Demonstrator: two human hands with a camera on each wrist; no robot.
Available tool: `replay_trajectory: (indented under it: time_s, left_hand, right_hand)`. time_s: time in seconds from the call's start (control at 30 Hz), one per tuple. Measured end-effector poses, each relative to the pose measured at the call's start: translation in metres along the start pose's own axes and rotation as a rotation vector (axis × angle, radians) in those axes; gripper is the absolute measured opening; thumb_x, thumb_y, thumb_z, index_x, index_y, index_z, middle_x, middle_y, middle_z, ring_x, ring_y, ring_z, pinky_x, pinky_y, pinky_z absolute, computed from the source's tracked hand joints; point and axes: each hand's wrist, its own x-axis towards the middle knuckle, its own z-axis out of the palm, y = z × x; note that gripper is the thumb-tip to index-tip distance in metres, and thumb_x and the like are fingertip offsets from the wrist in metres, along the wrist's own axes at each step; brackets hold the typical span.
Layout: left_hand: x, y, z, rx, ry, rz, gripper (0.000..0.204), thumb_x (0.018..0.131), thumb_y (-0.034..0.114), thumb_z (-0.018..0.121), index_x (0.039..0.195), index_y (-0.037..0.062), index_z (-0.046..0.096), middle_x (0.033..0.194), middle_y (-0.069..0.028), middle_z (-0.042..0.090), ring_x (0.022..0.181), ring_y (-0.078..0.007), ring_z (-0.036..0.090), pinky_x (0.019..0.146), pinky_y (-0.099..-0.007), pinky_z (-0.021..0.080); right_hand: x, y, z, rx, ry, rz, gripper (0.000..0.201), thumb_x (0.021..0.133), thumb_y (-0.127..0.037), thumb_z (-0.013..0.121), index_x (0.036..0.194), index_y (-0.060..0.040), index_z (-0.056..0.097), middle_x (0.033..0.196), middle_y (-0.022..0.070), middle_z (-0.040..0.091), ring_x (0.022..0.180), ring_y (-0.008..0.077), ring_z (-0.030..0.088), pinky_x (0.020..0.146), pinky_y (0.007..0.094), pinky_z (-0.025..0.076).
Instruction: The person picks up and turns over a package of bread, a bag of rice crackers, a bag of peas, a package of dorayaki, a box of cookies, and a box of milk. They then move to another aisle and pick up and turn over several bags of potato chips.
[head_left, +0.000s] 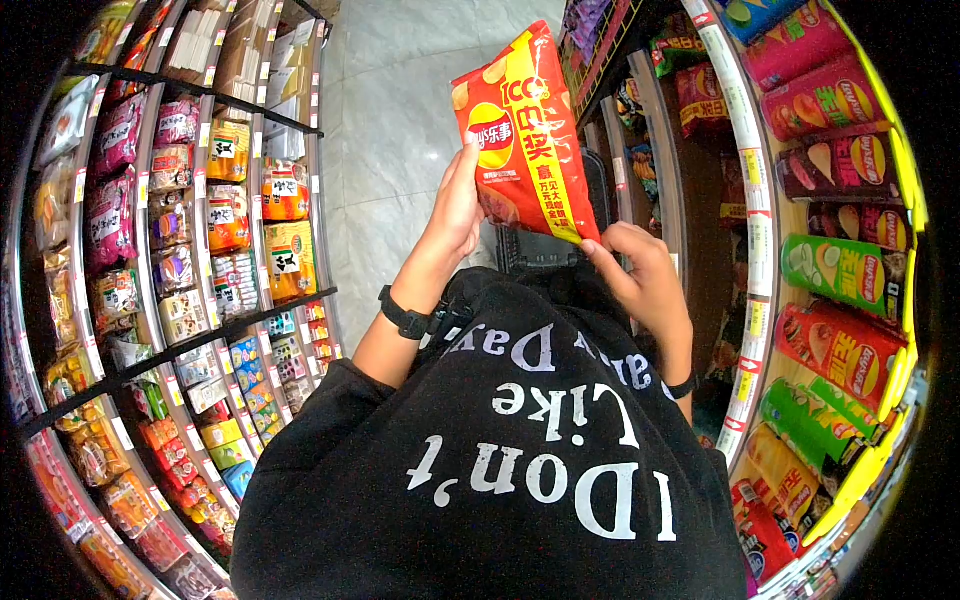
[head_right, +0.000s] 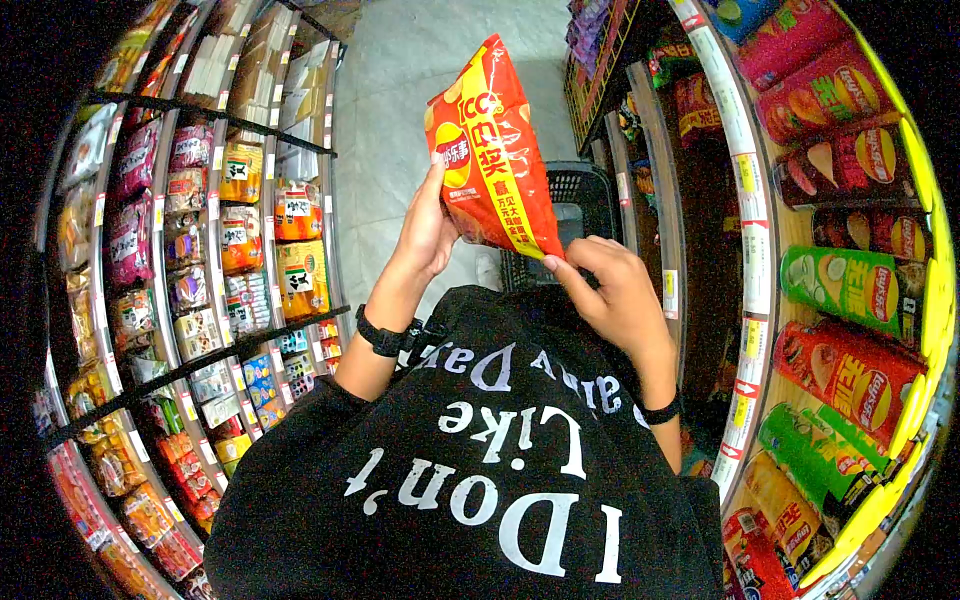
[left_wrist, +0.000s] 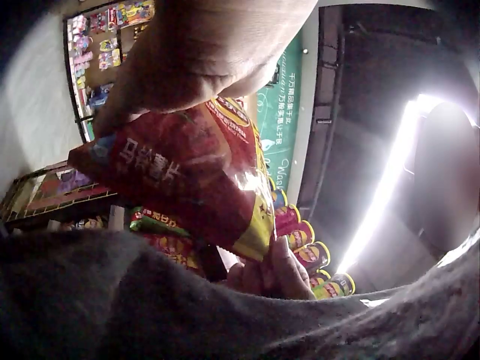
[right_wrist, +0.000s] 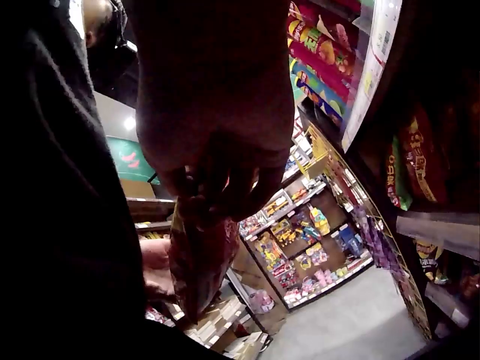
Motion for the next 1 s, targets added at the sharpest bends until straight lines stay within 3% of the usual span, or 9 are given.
replay_trajectory:
  time_s: [0.4, 0.6, 0.67, 0.7, 0.77, 0.8, 0.9, 0.93, 1.0]
  left_hand:
    - [-0.002, 0.009, -0.002, 0.051, 0.023, -0.018, 0.056, 0.111, 0.048, 0.045, 0.141, 0.002, 0.052, 0.137, -0.0125, 0.065, 0.124, -0.0209, 0.064, 0.105, -0.0364, 0.051]
    - [-0.006, 0.013, -0.002, 0.233, 0.015, 0.085, 0.051, 0.11, 0.046, 0.05, 0.133, 0.001, 0.053, 0.13, -0.0135, 0.067, 0.117, -0.0161, 0.064, 0.101, -0.0324, 0.051]
    - [-0.009, 0.011, -0.003, 0.283, -0.024, 0.061, 0.05, 0.109, 0.045, 0.052, 0.131, 0.0005, 0.052, 0.129, -0.0138, 0.067, 0.117, -0.0164, 0.064, 0.1, -0.0321, 0.051]
    - [-0.011, 0.011, -0.002, 0.333, -0.063, 0.037, 0.049, 0.108, 0.044, 0.055, 0.13, 0.0001, 0.052, 0.128, -0.0142, 0.067, 0.116, -0.0166, 0.065, 0.099, -0.0318, 0.051]
    - [-0.018, 0.012, 0.006, 0.336, -0.12, 0.035, 0.05, 0.107, 0.042, 0.058, 0.131, -0.0007, 0.051, 0.127, -0.0144, 0.067, 0.116, -0.0173, 0.065, 0.099, -0.0318, 0.052]
    - [-0.021, 0.013, 0.009, 0.339, -0.175, 0.034, 0.05, 0.106, 0.041, 0.06, 0.131, -0.0016, 0.051, 0.127, -0.0146, 0.067, 0.116, -0.018, 0.065, 0.098, -0.0318, 0.052]
    - [-0.019, 0.01, 0.008, 0.343, -0.316, 0.018, 0.053, 0.103, 0.034, 0.068, 0.135, -0.0041, 0.049, 0.13, -0.0151, 0.066, 0.119, -0.0192, 0.064, 0.102, -0.0332, 0.051]
    - [-0.019, 0.012, 0.008, 0.378, -0.403, -0.01, 0.056, 0.102, 0.033, 0.07, 0.138, -0.0047, 0.049, 0.132, -0.0155, 0.065, 0.121, -0.0194, 0.064, 0.103, -0.0335, 0.051]
    - [-0.022, 0.016, 0.009, 0.368, -0.41, -0.045, 0.062, 0.099, 0.031, 0.073, 0.142, -0.0055, 0.047, 0.135, -0.0163, 0.064, 0.124, -0.0199, 0.063, 0.106, -0.0341, 0.05]
  right_hand:
    - [0.001, -0.006, 0.001, -0.034, -0.027, -0.041, 0.027, 0.096, -0.016, 0.071, 0.079, 0.001, 0.061, 0.073, 0.0171, 0.058, 0.069, 0.0363, 0.058, 0.067, 0.0439, 0.046]
    - [0.0, -0.009, -0.01, -0.012, -0.141, 0.242, 0.035, 0.094, -0.026, 0.076, 0.078, 0.0009, 0.06, 0.074, 0.0136, 0.062, 0.072, 0.0277, 0.063, 0.069, 0.0396, 0.049]
    - [0.0, -0.003, -0.011, 0.096, -0.092, 0.296, 0.035, 0.09, -0.029, 0.081, 0.088, 0.0009, 0.063, 0.082, 0.0116, 0.068, 0.076, 0.0213, 0.065, 0.073, 0.037, 0.052]
    - [0.001, -0.003, -0.011, 0.094, -0.092, 0.298, 0.035, 0.09, -0.029, 0.081, 0.088, 0.0009, 0.063, 0.082, 0.0116, 0.068, 0.076, 0.0213, 0.065, 0.073, 0.037, 0.052]
    - [0.002, -0.004, -0.01, 0.129, 0.016, 0.276, 0.044, 0.088, -0.03, 0.083, 0.112, 0.0011, 0.063, 0.1, 0.0134, 0.073, 0.088, 0.0195, 0.07, 0.082, 0.0343, 0.054]
    - [0.001, -0.003, -0.008, 0.127, 0.015, 0.277, 0.044, 0.088, -0.03, 0.083, 0.112, 0.0011, 0.063, 0.1, 0.0134, 0.073, 0.088, 0.0195, 0.07, 0.082, 0.0343, 0.054]
    - [0.0, 0.004, 0.0, 0.181, 0.159, 0.21, 0.065, 0.086, -0.025, 0.085, 0.137, 0.0005, 0.052, 0.121, 0.017, 0.072, 0.112, 0.0217, 0.07, 0.098, 0.0345, 0.053]
    - [0.0, 0.004, 0.0, 0.181, 0.156, 0.208, 0.065, 0.086, -0.025, 0.085, 0.137, 0.0005, 0.052, 0.121, 0.017, 0.072, 0.112, 0.0217, 0.07, 0.098, 0.0345, 0.053]
    - [-0.002, 0.003, 0.001, 0.388, 0.151, 0.319, 0.06, 0.088, -0.021, 0.084, 0.135, 0.0003, 0.054, 0.122, 0.014, 0.072, 0.112, 0.0191, 0.069, 0.098, 0.0352, 0.053]
